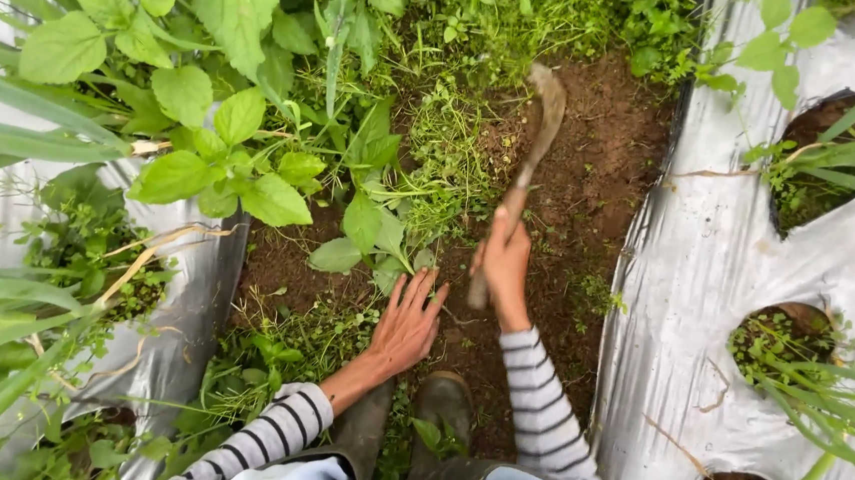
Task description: The person uses a sickle to cut weeds at the base in a garden bed. They repeatedly swing the tool to sever the plants and then use their hands to pull and gather the cut weeds from the soil.
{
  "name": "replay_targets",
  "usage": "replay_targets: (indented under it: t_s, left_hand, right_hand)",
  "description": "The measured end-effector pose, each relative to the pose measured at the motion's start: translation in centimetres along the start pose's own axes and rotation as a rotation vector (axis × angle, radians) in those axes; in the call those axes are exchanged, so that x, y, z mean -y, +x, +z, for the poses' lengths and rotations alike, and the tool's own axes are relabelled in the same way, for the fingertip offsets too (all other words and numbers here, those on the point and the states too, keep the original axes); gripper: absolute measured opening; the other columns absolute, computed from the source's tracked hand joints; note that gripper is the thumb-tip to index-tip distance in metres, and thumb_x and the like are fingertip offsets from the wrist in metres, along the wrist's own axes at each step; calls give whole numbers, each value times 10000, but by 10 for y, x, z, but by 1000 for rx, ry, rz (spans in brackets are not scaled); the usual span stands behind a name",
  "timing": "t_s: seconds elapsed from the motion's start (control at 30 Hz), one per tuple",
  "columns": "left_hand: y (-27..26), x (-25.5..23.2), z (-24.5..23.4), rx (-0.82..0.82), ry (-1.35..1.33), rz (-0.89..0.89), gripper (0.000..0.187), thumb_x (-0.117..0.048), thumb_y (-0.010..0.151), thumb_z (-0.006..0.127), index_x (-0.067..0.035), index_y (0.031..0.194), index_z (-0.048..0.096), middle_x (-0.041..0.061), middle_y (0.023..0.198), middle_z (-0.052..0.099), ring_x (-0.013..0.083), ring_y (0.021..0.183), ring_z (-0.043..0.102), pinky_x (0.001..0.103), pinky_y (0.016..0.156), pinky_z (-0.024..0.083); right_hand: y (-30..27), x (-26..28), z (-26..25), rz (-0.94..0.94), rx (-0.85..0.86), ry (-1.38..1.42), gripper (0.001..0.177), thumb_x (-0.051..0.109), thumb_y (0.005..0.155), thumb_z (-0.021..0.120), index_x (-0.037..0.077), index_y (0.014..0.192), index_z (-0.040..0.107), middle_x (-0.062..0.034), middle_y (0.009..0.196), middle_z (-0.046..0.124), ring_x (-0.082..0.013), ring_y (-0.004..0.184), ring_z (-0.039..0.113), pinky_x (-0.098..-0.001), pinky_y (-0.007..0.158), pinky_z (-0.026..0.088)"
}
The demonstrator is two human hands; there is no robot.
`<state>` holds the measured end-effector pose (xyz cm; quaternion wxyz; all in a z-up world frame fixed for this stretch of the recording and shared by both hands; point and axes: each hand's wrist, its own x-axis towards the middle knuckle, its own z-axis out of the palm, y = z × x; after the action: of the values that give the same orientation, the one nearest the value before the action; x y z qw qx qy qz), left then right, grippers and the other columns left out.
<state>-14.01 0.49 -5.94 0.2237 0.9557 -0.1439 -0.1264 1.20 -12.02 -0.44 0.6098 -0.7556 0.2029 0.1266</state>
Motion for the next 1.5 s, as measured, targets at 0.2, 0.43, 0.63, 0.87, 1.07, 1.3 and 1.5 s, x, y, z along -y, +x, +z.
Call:
replay_targets:
  t_s: [0.2,0.43,0.63,0.87,1.07,1.3,1.5]
  left_hand:
    - [-2,9,14,-142,-42,105,456,-143,926,639,-133,1361,506,188,1438,450,368,1423,395,580,1149,322]
    - [-5,13,21,-143,-30,130,434,-163,910,658,-177,1327,538,101,1344,504,311,1377,424,533,1101,373]
    - [-8,13,17,-200,-70,146,359,-101,910,657,-133,1254,561,124,1225,544,336,1326,483,532,1063,404]
    - [-6,13,18,-212,-62,155,371,-93,876,693,-130,1226,572,123,1210,534,338,1323,481,523,1051,412]
    - [-6,14,16,-220,-84,144,367,-79,862,715,-117,1205,588,143,1211,539,358,1320,490,528,1040,417]
    - [-4,12,10,-187,-81,141,367,-81,855,727,-116,1202,614,144,1223,540,343,1334,476,518,1052,405]
    - [-4,13,15,-197,-76,147,375,-71,856,723,-112,1211,609,151,1211,541,348,1320,484,511,1038,414]
  right_hand:
    - [16,-12,-23,-2,-108,2,398,394,1121,421,39,987,539,-33,551,546,-137,387,553,-283,338,499]
    - [11,-8,-3,-19,76,-48,426,412,1123,389,41,964,524,-41,526,549,-154,369,569,-293,329,510]
    - [10,-14,-23,65,-25,-56,419,418,1117,440,58,923,529,-72,510,531,-174,368,554,-331,336,504]
    - [-7,49,8,39,103,-92,463,422,1125,349,11,1003,525,-31,606,513,-113,431,512,-255,367,499]
    - [9,-2,-8,64,9,-15,442,426,1113,389,46,926,515,-45,547,503,-153,380,532,-313,335,500]
    - [-12,-23,-7,35,121,-54,469,449,1106,386,53,886,508,-121,421,548,-239,288,574,-353,266,490]
    - [-17,7,-27,96,-26,-28,439,404,1107,369,34,901,485,-51,545,490,-143,398,505,-289,362,482]
